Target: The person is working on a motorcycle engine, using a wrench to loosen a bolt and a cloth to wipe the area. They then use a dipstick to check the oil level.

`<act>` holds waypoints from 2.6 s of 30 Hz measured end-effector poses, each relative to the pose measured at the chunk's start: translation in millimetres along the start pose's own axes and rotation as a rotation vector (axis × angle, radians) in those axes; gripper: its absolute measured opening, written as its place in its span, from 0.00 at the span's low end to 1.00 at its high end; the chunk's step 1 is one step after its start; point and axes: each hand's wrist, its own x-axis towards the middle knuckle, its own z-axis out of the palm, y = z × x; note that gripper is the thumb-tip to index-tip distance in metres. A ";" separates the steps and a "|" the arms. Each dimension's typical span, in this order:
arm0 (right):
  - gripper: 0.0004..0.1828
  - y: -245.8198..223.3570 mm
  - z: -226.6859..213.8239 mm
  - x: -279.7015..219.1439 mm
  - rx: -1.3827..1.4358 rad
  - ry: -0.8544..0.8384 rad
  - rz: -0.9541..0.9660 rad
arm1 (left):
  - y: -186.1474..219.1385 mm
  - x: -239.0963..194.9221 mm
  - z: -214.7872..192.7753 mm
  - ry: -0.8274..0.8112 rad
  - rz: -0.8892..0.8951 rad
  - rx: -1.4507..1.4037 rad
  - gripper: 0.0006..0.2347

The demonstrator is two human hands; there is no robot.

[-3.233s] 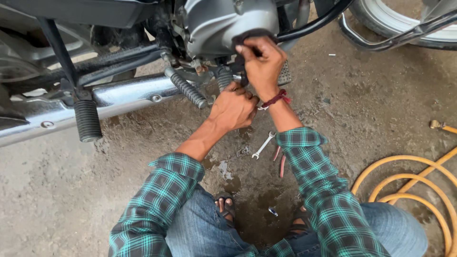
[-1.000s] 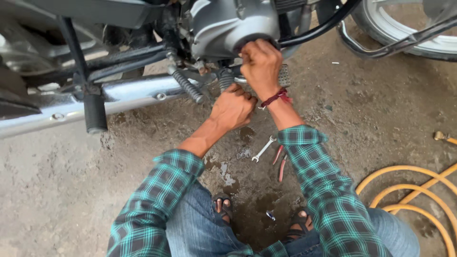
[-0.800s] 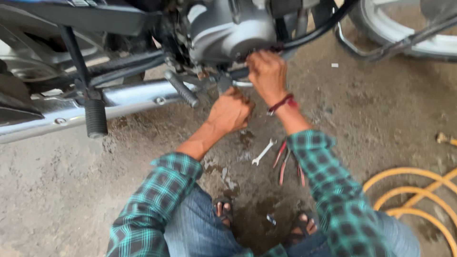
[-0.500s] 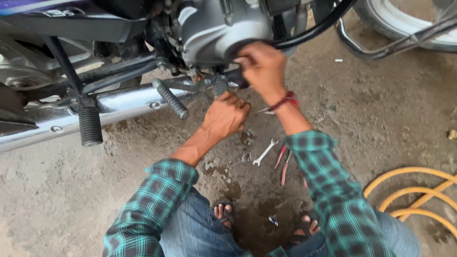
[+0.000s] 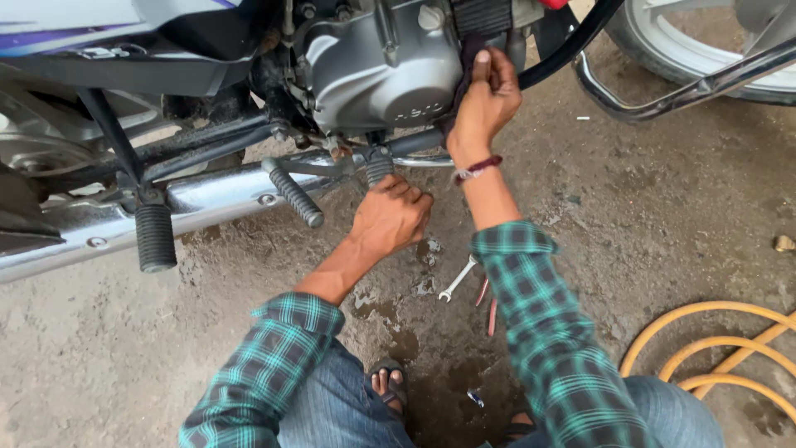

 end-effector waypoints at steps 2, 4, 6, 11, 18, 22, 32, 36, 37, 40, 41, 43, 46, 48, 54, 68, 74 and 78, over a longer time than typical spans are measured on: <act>0.10 -8.5 17.2 -9.6 -0.074 0.062 -0.077 | 1.4 -1.8 -1.1 -0.012 0.002 -0.008 0.08; 0.18 -21.6 34.2 -19.0 -0.346 0.010 -0.220 | -2.0 -1.9 -3.4 -0.010 0.002 -0.029 0.09; 0.24 -35.3 37.9 -24.6 -0.441 -0.178 -0.496 | -6.8 1.4 -1.9 0.007 0.006 -0.042 0.09; 0.34 -54.1 7.6 -28.4 -0.555 -0.445 -0.449 | -3.9 -5.5 2.8 0.033 0.017 -0.042 0.07; 0.36 -48.2 -2.5 -25.5 -0.508 -0.497 -0.476 | -0.7 -4.3 3.9 0.046 -0.002 -0.050 0.07; 0.35 -43.3 -1.2 -15.6 -0.373 -0.543 -0.249 | -8.8 -5.4 6.5 0.060 -0.007 -0.044 0.07; 0.45 -11.0 20.8 -60.6 -0.037 0.040 0.521 | -3.0 -2.9 11.5 0.101 0.000 0.038 0.08; 0.43 -4.6 0.7 -68.4 0.350 -0.123 0.706 | -1.0 -6.4 13.7 0.054 0.038 0.023 0.10; 0.42 -0.4 6.1 -63.4 0.443 -0.162 0.673 | -3.4 -4.3 12.0 0.050 0.026 0.026 0.10; 0.43 15.4 6.0 -53.4 0.429 0.089 0.864 | 0.0 -7.5 14.8 -0.007 -0.008 0.030 0.09; 0.41 20.1 8.7 -49.0 0.498 0.057 0.832 | -3.7 -5.2 15.1 -0.023 -0.014 0.040 0.08; 0.39 26.5 16.2 -39.9 0.625 0.000 0.766 | -8.5 -4.6 15.7 -0.018 -0.003 -0.009 0.11; 0.40 27.4 6.4 -42.8 0.459 0.068 0.810 | -8.5 -11.8 23.8 0.090 0.034 -0.011 0.12; 0.41 19.9 -1.7 -51.2 0.376 -0.043 0.849 | -3.4 -16.1 27.9 0.167 0.058 0.013 0.11; 0.43 11.5 -19.8 -67.4 0.260 -0.212 0.857 | -3.5 -19.1 34.3 0.299 0.087 0.023 0.07; 0.52 -2.4 -0.1 -57.4 0.539 0.091 1.031 | -11.8 -19.6 37.0 0.357 0.117 -0.003 0.08; 0.45 -19.1 5.0 -74.0 0.644 0.100 0.943 | -16.7 -15.5 24.3 0.256 0.174 -0.041 0.10; 0.45 -14.9 4.4 -63.1 0.603 0.205 0.936 | -13.5 -20.3 27.0 0.319 0.126 0.008 0.09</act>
